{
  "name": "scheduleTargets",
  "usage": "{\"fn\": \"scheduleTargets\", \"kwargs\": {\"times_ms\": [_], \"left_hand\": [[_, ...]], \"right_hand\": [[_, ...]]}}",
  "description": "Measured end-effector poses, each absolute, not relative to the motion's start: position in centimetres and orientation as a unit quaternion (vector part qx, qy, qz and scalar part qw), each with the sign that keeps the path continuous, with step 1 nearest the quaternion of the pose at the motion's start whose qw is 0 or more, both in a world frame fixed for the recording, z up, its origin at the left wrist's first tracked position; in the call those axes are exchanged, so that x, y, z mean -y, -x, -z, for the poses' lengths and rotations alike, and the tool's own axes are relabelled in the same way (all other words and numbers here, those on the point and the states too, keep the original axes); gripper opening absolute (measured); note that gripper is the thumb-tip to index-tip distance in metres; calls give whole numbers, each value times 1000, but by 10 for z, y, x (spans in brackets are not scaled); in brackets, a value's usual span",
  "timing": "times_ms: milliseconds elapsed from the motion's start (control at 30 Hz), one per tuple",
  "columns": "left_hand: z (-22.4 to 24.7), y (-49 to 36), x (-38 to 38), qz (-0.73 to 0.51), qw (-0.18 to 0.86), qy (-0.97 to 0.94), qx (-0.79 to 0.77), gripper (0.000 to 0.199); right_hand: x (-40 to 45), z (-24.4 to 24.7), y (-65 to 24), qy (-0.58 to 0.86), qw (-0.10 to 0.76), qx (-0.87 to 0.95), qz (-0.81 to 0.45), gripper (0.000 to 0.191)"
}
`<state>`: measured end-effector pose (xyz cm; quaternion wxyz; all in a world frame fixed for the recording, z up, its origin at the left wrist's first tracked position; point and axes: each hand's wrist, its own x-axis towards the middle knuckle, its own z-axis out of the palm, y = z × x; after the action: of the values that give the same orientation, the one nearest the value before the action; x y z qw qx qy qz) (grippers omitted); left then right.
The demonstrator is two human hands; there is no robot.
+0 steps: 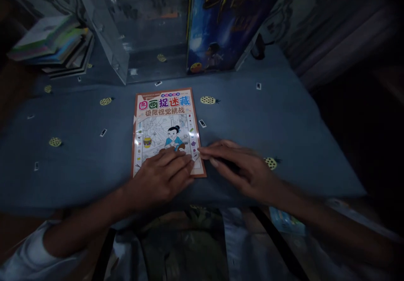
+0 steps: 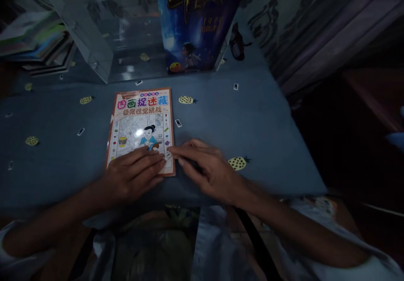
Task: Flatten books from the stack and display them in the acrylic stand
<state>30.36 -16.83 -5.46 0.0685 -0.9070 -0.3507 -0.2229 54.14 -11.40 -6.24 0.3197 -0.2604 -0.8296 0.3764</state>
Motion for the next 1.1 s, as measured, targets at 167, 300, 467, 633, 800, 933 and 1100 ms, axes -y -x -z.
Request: {"fn": "scheduleTargets", "kwargs": {"times_ms": [167, 300, 467, 633, 800, 933, 1100], "left_hand": [[50, -305, 168, 229, 33, 906, 355, 16], [47, -305, 168, 240, 23, 904, 353, 16], [45, -305, 168, 243, -5, 904, 351, 21], [47, -305, 169, 251, 6, 903, 350, 20], [49, -306, 173, 219, 39, 910, 351, 20], [46, -304, 175, 205, 32, 911, 355, 23], [46, -295, 156, 199, -19, 911, 362, 27]], "right_hand": [[113, 66, -543, 287, 313, 813, -398, 33], [114, 65, -543, 295, 301, 811, -406, 33], [113, 65, -543, 301, 300, 813, -399, 33], [113, 68, -545, 300, 294, 821, -386, 33], [113, 67, -543, 300, 298, 823, -378, 31], [114, 65, -542, 291, 305, 829, -366, 30], [114, 62, -541, 267, 315, 846, -338, 29]]}}
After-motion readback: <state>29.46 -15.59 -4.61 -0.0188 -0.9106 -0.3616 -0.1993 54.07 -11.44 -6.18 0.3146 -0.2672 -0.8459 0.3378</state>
